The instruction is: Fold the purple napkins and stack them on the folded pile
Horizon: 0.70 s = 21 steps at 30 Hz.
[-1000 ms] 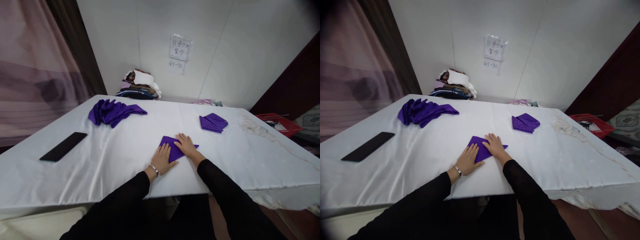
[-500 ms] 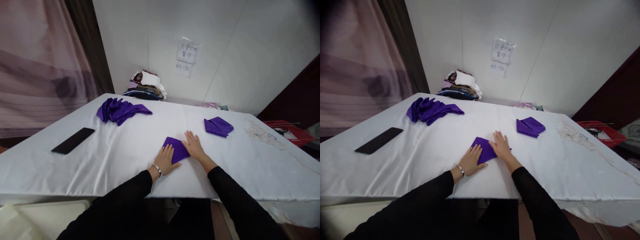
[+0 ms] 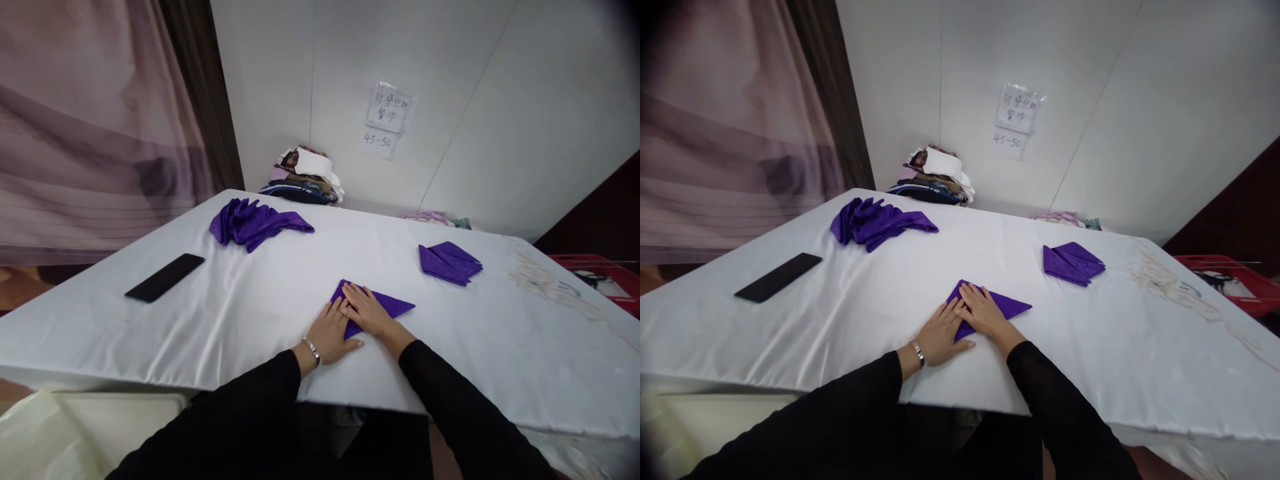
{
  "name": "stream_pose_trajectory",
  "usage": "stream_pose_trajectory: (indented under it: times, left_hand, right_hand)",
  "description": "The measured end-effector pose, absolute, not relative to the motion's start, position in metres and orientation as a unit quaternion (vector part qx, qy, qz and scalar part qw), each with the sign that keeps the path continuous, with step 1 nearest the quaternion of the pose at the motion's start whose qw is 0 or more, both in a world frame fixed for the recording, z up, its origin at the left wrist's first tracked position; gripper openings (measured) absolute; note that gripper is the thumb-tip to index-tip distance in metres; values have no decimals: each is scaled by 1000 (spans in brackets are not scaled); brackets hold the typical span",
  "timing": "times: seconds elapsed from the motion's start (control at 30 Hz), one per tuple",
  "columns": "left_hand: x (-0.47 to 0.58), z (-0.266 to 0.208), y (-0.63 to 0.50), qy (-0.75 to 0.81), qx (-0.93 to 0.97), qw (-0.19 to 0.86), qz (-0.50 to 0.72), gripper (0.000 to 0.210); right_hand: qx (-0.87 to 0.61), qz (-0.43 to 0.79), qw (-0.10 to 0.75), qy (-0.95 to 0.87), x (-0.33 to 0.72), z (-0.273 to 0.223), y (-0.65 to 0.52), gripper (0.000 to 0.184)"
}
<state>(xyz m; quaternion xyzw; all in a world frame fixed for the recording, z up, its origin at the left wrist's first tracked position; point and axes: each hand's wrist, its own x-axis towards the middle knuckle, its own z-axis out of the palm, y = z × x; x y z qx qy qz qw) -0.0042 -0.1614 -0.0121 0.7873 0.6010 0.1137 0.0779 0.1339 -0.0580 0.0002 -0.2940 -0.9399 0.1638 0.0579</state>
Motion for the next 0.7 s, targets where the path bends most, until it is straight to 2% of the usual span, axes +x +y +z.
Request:
stream_pose_trajectory:
  times: [0.13, 0.5, 0.7]
  left_hand:
    - [-20, -9, -192, 608, 784, 55, 116, 79]
    - [-62, -3, -263, 604, 787, 84, 96, 74]
    - [-48, 9, -254, 624, 770, 70, 112, 75]
  right_hand:
    - [-289, 141, 60, -945, 133, 0, -61, 67]
    - [-284, 145, 54, -946, 133, -1, -60, 68]
    - [-290, 142, 55, -945, 132, 0, -61, 70]
